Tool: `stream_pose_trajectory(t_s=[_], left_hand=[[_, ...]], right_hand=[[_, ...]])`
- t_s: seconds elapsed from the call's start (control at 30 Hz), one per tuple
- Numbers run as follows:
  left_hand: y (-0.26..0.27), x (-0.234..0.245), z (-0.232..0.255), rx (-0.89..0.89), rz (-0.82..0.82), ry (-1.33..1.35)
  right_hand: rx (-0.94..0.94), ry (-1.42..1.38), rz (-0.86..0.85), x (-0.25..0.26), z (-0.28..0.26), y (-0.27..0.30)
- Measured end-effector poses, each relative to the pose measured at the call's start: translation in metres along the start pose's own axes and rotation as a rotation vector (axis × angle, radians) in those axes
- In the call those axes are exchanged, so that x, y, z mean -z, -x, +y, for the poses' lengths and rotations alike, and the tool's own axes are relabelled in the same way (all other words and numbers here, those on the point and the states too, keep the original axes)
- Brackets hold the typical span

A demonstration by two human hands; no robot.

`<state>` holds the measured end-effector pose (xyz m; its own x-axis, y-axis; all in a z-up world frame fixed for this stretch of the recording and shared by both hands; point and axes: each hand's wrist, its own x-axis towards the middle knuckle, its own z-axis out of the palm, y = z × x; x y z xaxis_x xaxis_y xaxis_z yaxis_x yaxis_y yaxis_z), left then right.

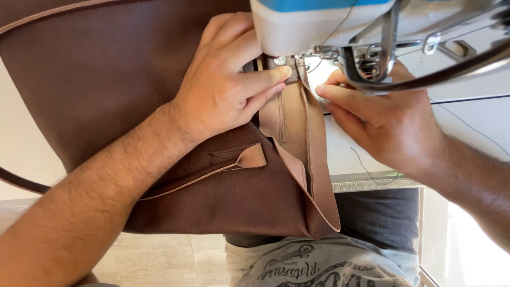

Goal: Stitching the edges of a leather bag using an industrial sewing machine.

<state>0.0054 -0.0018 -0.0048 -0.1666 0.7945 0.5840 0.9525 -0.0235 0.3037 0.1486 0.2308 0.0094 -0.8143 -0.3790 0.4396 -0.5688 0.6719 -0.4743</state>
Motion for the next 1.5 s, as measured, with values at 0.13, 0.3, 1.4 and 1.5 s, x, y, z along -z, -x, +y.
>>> stream_pose_trajectory(t_s=[0.13, 0.3, 1.4, 1.5], left_hand=[[-0.001, 0.002, 0.004, -0.028, -0.015, 0.003], [-0.002, -0.004, 0.019, 0.122, -0.107, -0.074], [0.004, 0.006, 0.037, 0.084, -0.164, 0.049], [0.008, 0.003, 0.037, 0.049, -0.174, -0.008]], right_hand=[[0.037, 0.003, 0.017, -0.001, -0.006, -0.005], [0.022, 0.103, 0.017, -0.012, -0.001, 0.007], [0.162, 0.114, 0.108, -0.019, -0.004, 0.002], [0.183, 0.135, 0.099, -0.016, -0.007, -0.002]])
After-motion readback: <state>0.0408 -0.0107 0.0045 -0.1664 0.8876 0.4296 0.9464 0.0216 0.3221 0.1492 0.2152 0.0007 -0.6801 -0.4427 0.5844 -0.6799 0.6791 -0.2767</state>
